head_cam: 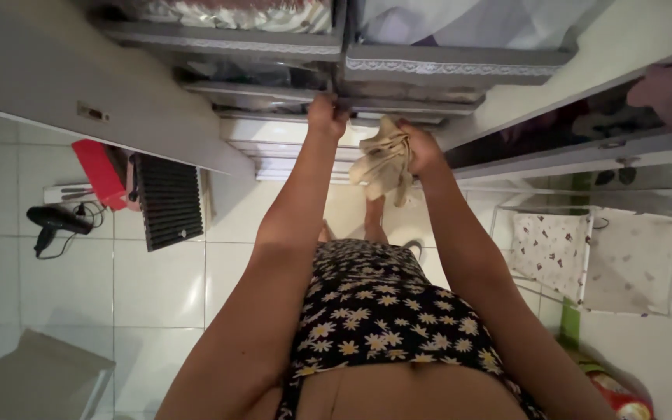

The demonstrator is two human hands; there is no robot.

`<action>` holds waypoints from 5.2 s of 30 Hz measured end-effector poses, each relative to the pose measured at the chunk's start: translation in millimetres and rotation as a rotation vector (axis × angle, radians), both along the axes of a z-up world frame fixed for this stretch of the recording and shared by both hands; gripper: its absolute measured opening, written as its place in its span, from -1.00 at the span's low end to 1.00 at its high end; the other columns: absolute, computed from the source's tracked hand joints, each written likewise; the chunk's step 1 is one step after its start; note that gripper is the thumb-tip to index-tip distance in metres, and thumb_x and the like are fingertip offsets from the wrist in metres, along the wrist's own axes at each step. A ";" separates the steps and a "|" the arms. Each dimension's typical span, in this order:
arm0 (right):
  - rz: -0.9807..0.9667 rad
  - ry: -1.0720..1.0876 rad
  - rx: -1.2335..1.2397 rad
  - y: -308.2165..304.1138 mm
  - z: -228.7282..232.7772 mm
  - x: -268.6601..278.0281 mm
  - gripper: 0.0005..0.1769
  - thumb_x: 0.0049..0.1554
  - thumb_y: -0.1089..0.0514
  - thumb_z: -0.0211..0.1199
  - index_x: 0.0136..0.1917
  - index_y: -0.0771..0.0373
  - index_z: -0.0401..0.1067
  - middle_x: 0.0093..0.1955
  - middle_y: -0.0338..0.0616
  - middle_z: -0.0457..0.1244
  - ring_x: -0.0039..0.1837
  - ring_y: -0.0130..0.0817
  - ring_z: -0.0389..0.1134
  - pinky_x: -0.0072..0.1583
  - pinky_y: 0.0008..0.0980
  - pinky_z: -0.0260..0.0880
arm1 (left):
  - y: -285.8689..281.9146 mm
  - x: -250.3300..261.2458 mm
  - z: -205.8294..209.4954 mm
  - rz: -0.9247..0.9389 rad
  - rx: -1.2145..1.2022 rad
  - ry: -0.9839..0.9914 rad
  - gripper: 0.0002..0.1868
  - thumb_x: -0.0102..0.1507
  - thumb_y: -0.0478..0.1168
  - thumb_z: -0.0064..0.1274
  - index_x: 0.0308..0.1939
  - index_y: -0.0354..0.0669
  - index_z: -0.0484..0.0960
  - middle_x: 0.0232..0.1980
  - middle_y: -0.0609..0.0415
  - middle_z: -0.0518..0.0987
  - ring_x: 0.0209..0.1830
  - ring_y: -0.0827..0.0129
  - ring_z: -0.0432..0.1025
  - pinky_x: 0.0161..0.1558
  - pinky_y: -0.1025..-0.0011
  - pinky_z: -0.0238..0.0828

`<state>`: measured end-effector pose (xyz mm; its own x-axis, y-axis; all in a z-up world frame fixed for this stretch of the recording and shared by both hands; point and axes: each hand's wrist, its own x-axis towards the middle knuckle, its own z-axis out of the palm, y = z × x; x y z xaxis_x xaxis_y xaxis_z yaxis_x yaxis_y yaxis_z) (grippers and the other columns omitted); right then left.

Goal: Cleaning transparent storage boxes and shoes with a cloth and organizing them in a closet.

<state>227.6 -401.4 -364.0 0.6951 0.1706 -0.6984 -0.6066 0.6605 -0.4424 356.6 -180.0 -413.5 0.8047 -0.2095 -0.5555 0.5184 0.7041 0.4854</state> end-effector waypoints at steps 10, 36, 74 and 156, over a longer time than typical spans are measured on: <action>0.041 -0.031 0.062 18.6 -14.8 21.1 -0.67 0.32 0.03 0.07 0.12 0.26 0.54 0.04 -0.04 0.43 0.05 -0.14 0.47 0.17 -0.11 0.49 | 3.7 -11.7 23.6 0.076 -0.289 0.325 -0.83 0.05 -0.12 0.04 -0.34 0.03 0.40 -0.34 0.00 0.44 -0.47 0.10 0.39 -0.47 0.24 0.46; -0.331 -0.240 -0.028 -4.8 89.2 -3.1 -0.66 0.18 -0.12 0.32 0.03 0.17 0.49 -0.04 -0.17 0.39 0.04 -0.18 0.44 0.14 -0.11 0.49 | -45.1 -47.9 97.6 0.379 0.368 -0.007 -0.36 0.41 0.29 0.03 0.15 -0.27 0.50 0.03 -0.01 0.57 -0.08 0.22 0.37 0.04 0.21 0.39; -0.341 -0.230 -0.165 -36.2 233.8 18.6 -0.66 0.19 -0.02 0.35 0.08 0.27 0.46 0.00 -0.02 0.40 0.04 -0.05 0.44 0.20 -0.02 0.48 | -62.9 -52.1 275.5 0.198 0.040 0.173 -0.18 0.10 -0.19 0.23 0.33 0.11 0.08 0.32 0.08 0.31 0.26 0.18 0.23 0.03 -0.15 0.36; 0.312 -0.098 -0.578 -61.2 94.5 -22.3 -0.41 0.16 -0.13 0.32 0.33 0.22 0.37 0.12 0.00 0.38 0.05 -0.12 0.40 0.08 -0.08 0.47 | -51.6 -38.7 233.9 -0.004 -0.223 -0.043 -0.77 0.09 -0.17 0.24 -0.21 0.02 0.57 -0.22 0.16 0.56 -0.19 0.32 0.43 -0.28 0.26 0.33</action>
